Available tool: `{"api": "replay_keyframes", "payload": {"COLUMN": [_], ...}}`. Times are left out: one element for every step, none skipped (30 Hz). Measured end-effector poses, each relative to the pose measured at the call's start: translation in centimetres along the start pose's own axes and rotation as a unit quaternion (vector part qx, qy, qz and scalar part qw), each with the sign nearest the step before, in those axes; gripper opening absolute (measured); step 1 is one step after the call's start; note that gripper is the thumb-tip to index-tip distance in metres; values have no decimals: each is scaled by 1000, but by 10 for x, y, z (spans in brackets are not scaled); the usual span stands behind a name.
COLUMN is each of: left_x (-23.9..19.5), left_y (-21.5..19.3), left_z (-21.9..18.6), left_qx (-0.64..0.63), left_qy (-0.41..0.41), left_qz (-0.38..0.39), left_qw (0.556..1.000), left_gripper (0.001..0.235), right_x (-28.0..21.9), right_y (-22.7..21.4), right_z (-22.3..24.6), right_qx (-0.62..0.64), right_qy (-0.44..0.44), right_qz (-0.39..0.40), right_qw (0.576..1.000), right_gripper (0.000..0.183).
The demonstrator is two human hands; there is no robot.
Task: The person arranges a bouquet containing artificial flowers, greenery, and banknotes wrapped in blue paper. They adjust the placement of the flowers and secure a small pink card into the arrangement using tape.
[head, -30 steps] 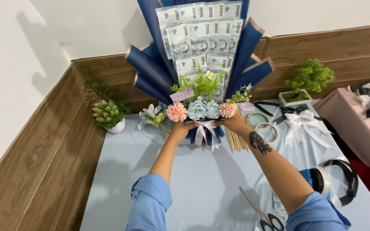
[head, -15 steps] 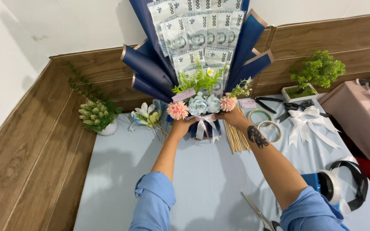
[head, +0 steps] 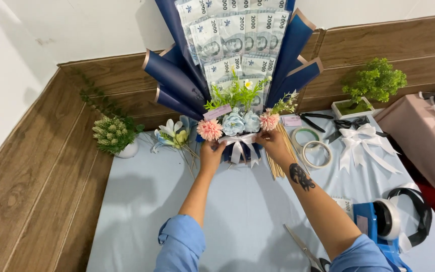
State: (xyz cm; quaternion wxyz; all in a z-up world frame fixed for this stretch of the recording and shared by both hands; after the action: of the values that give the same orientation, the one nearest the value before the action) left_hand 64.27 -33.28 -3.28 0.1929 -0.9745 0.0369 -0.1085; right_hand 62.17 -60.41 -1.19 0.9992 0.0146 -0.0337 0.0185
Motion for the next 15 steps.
{"api": "replay_keyframes", "payload": {"left_x": [-1,-2,0,2,3,2,0,-3,-5,-6,-7,-6,-4,-3,-2], "left_y": [-2,-4,-4,-6,-7,-11,-15,-20,-21,-21,-21,-22,-22,-21,-20], "left_z": [-3,-5,-5,-7,-8,-17,-31,-44,-47,-50,-54,-51,-48,-44,-41], "left_qx": [-5,-10,-9,-8,-6,-6,20,46,46,68,91,90,60,29,28], "left_qy": [-6,-12,-12,-4,4,4,18,33,32,31,30,29,36,42,41], "left_qz": [-18,-37,-37,-48,-59,-59,-64,-70,-70,-60,-50,-49,-36,-23,-22], "left_qw": [1000,999,999,999,998,998,998,996,996,995,994,994,997,998,999], "left_gripper": [29,25,25,26,26,26,25,25,25,26,26,26,24,23,23], "right_x": [4,9,6,2,-3,-7,-12,-17,-17,-17,-18,-23,-29,-36,-48], "right_y": [-4,-9,-4,-3,-2,4,6,9,8,3,-2,-1,-4,-8,5], "right_z": [-8,-16,-10,2,14,25,37,49,44,40,36,30,20,10,13], "right_qx": [-10,-21,-20,-18,-15,-15,1,16,16,6,-4,-4,-2,0,0], "right_qy": [-8,-16,-16,-46,-75,-75,-89,-103,-103,-105,-107,-106,-87,-68,-67], "right_qz": [-10,-19,-19,-33,-48,-48,-68,-87,-87,-105,-122,-123,-147,-171,-171], "right_qw": [1000,999,999,998,996,996,994,991,991,989,987,987,985,983,983], "right_gripper": [24,16,16,15,14,14,9,5,5,7,10,10,7,6,6]}}
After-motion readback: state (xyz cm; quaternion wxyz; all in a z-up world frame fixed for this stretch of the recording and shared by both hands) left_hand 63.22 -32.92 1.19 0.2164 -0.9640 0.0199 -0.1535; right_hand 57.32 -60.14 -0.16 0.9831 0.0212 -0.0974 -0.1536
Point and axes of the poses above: each hand's wrist, its own x-axis towards the middle knuckle, its own y-axis out of the palm, z = x × y, the point moved 10 cm from there along x, towards the middle knuckle, and after that the axes turned 12 degrees about z, right-handed, at the moved point
